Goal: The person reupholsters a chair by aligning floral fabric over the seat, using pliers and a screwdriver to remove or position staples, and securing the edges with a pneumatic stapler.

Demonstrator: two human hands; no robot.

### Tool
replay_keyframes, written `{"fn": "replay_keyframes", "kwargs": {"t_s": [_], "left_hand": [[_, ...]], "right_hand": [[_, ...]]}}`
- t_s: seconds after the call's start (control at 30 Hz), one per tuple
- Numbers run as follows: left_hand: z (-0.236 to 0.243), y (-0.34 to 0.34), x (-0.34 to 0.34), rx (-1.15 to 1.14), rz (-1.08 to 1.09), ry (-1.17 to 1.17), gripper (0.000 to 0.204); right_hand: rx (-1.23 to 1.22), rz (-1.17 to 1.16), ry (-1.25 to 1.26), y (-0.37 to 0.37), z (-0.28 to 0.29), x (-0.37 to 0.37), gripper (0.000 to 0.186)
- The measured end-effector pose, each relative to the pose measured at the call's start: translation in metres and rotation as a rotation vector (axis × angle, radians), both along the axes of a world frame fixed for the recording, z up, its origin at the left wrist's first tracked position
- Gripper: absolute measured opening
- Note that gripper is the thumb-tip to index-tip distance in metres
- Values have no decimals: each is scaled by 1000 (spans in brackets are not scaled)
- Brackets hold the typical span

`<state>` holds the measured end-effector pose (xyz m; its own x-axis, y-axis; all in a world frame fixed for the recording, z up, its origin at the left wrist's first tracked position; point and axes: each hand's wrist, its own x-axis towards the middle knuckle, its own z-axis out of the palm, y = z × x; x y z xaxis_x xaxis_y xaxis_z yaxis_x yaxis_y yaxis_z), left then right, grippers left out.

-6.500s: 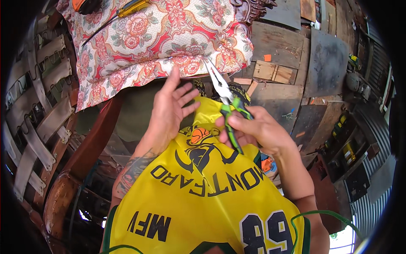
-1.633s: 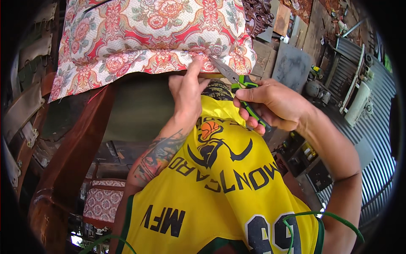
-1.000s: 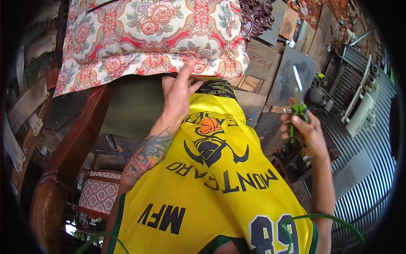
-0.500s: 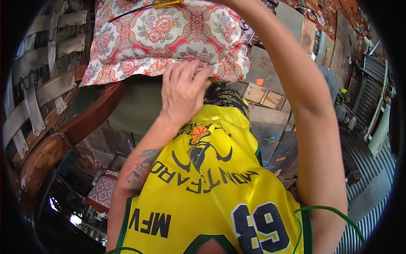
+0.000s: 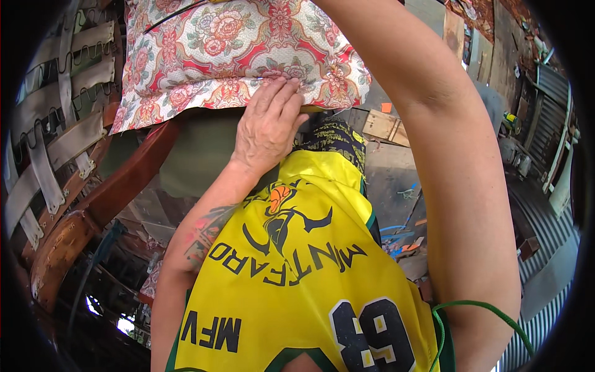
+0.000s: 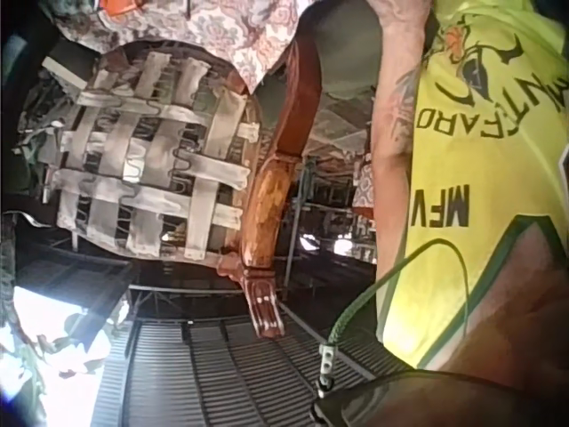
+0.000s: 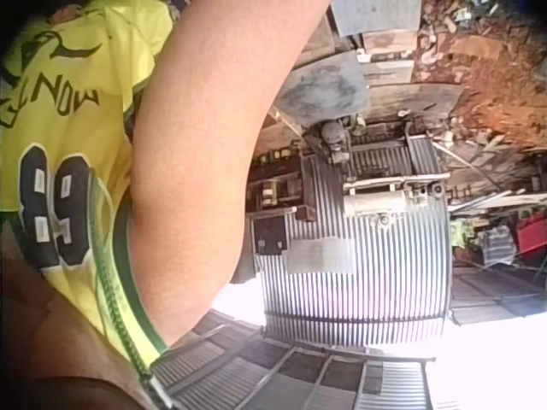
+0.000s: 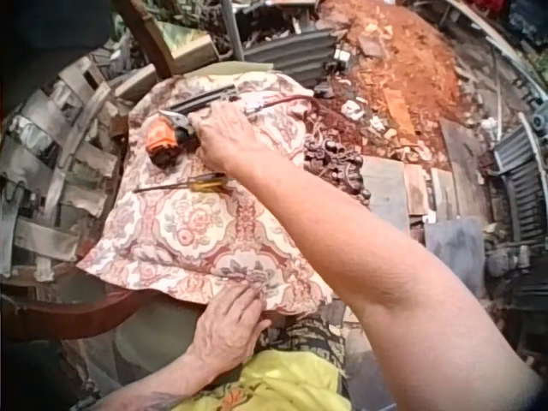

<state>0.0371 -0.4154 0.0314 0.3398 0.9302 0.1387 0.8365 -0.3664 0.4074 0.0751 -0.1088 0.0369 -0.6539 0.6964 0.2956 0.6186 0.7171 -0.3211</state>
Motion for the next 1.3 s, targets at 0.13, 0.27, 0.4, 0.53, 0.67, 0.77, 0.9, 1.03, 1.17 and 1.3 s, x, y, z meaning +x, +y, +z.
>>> {"fn": "replay_keyframes", "kwargs": {"t_s": [0.13, 0.27, 0.4, 0.53, 0.67, 0.77, 0.9, 1.03, 1.17, 1.3], "left_hand": [[14, 9, -4, -113, -17, 28, 52], [16, 10, -20, -83, -1, 195, 61], [17, 16, 3, 24, -35, 83, 63], [9, 8, -1, -74, -56, 88, 67], [12, 9, -13, -58, -20, 23, 69], [-1, 8, -10, -91, -2, 31, 65], [2, 11, -3, -27, -19, 6, 60], [-2, 7, -5, -2, 4, -3, 56], [2, -5, -5, -20, 6, 30, 55], [-5, 0, -7, -48, -53, -7, 54]], "right_hand": [[176, -63, 188, -14, -26, 9, 51], [45, -49, 138, -21, -22, 16, 52], [-103, -2, 141, -22, -24, 15, 48], [-175, 85, 225, -22, -16, 40, 40], [-40, 119, 271, -21, -2, 37, 41], [9, 135, 383, -8, 12, 42, 46], [94, 101, 396, 35, 21, 32, 57], [48, 254, 362, 27, 47, -6, 48], [-52, 498, 389, -29, 33, -21, 50], [-98, 453, 103, -69, 10, -16, 38]]}}
